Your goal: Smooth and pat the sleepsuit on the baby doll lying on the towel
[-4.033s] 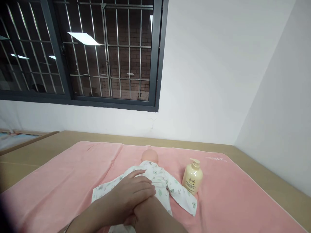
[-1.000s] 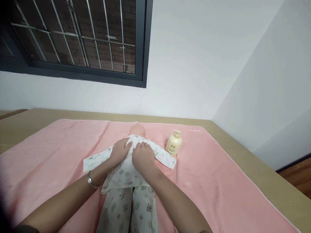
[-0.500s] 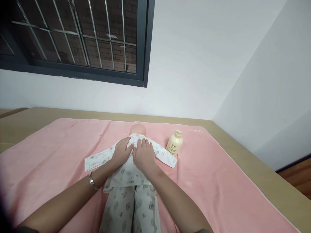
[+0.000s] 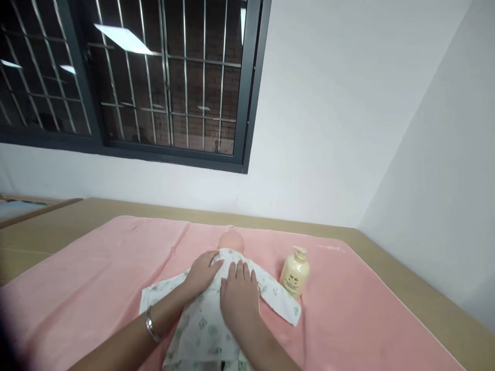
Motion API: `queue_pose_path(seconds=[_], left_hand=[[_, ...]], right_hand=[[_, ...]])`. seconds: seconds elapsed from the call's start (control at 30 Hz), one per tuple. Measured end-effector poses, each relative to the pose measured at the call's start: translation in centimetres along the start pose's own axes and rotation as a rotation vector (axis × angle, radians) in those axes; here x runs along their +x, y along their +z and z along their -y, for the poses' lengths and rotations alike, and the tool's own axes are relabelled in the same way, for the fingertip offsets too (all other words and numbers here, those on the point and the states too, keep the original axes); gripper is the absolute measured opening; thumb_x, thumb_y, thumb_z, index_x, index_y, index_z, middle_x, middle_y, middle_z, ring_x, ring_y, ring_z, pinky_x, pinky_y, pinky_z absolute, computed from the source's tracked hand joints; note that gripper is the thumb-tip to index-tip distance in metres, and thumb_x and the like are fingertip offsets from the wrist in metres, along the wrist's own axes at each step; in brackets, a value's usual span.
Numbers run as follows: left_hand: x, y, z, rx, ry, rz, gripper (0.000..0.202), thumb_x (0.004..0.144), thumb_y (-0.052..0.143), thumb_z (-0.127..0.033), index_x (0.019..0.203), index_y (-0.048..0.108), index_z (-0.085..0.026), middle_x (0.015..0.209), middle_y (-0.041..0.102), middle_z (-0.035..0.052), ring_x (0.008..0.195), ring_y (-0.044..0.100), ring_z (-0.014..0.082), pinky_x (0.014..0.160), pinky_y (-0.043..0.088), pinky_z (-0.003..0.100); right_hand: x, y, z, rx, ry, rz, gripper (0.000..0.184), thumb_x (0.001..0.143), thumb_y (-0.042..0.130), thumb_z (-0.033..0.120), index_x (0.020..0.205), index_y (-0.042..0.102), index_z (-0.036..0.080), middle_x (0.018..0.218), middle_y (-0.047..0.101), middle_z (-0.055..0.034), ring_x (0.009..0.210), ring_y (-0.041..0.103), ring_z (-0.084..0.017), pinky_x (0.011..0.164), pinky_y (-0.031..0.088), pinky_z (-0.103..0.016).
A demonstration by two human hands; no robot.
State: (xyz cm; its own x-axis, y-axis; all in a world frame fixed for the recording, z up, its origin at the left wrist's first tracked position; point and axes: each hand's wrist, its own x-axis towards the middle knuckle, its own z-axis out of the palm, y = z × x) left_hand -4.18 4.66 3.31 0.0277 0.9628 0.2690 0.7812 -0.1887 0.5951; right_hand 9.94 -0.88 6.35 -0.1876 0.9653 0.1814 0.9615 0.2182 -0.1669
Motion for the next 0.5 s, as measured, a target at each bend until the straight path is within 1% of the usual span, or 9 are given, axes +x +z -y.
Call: queue_pose_path(seconds=[0.07, 0.13, 0.2, 0.27, 0.33, 0.4, 0.5], left_hand=[[-0.6, 0.5, -0.5, 0.068, 0.013, -0.017, 0.050, 0.092, 0.035, -0.037, 0.129, 0.057, -0.012, 0.131, 0.061, 0.0129, 0.125, 0.052, 0.0245, 0.110, 0.034, 0.038], [-1.8, 1.4, -1.2, 0.164, 0.033, -0.060, 0.051, 0.093, 0.032, -0.033, 0.134, 0.054, -0.013, 0.140, 0.054, 0.0127, 0.133, 0.044, 0.0272, 0.114, 0.028, 0.043], [-3.0, 2.2, -1.9, 0.230, 0.030, -0.089, 0.052, 0.092, 0.031, -0.026, 0.139, 0.049, -0.014, 0.146, 0.049, 0.0121, 0.138, 0.037, 0.0284, 0.116, 0.021, 0.047], [-3.6, 2.4, -2.3, 0.250, 0.021, -0.080, 0.054, 0.091, 0.029, -0.021, 0.142, 0.045, -0.014, 0.148, 0.045, 0.0114, 0.141, 0.034, 0.0276, 0.117, 0.018, 0.047], [-3.2, 2.1, -2.4, 0.231, -0.003, -0.035, 0.055, 0.091, 0.027, -0.021, 0.143, 0.044, -0.012, 0.149, 0.044, 0.0116, 0.141, 0.033, 0.0262, 0.117, 0.019, 0.044], [-2.4, 1.7, -2.0, 0.196, -0.046, 0.017, 0.055, 0.092, 0.024, -0.024, 0.142, 0.044, -0.010, 0.149, 0.044, 0.0119, 0.140, 0.034, 0.0252, 0.117, 0.021, 0.042], [-1.4, 1.6, -1.4, 0.159, -0.074, 0.029, 0.056, 0.095, 0.022, -0.031, 0.142, 0.043, -0.010, 0.148, 0.045, 0.0117, 0.140, 0.033, 0.0257, 0.118, 0.018, 0.043]], right_hand=[[0.4, 0.0, -0.4, 0.021, 0.006, -0.002, 0.052, 0.097, 0.031, 0.028, 0.144, 0.043, 0.011, 0.148, 0.042, -0.0149, 0.140, 0.033, -0.030, 0.115, 0.019, -0.050], [1.5, -0.1, -1.4, 0.075, 0.009, 0.021, 0.052, 0.097, 0.029, 0.028, 0.144, 0.044, 0.012, 0.149, 0.043, -0.0125, 0.141, 0.032, -0.028, 0.116, 0.018, -0.049], [2.5, -0.4, -2.3, 0.119, 0.035, 0.053, 0.054, 0.097, 0.028, 0.029, 0.145, 0.041, 0.010, 0.150, 0.040, -0.0124, 0.142, 0.029, -0.027, 0.117, 0.017, -0.050], [2.9, -0.6, -2.6, 0.124, 0.059, 0.076, 0.056, 0.097, 0.028, 0.030, 0.146, 0.039, 0.007, 0.152, 0.037, -0.0141, 0.144, 0.026, -0.028, 0.117, 0.016, -0.051], [2.6, -0.7, -2.1, 0.093, 0.048, 0.073, 0.055, 0.096, 0.028, 0.027, 0.145, 0.041, 0.005, 0.152, 0.036, -0.0158, 0.143, 0.028, -0.029, 0.117, 0.018, -0.048], [1.8, -0.6, -1.3, 0.060, 0.008, 0.062, 0.053, 0.095, 0.028, 0.022, 0.142, 0.045, 0.004, 0.150, 0.039, -0.0166, 0.141, 0.032, -0.029, 0.117, 0.019, -0.044], [1.1, -0.4, -0.7, 0.050, -0.014, 0.055, 0.053, 0.095, 0.027, 0.022, 0.141, 0.047, 0.005, 0.148, 0.042, -0.0161, 0.139, 0.035, -0.029, 0.117, 0.020, -0.042]])
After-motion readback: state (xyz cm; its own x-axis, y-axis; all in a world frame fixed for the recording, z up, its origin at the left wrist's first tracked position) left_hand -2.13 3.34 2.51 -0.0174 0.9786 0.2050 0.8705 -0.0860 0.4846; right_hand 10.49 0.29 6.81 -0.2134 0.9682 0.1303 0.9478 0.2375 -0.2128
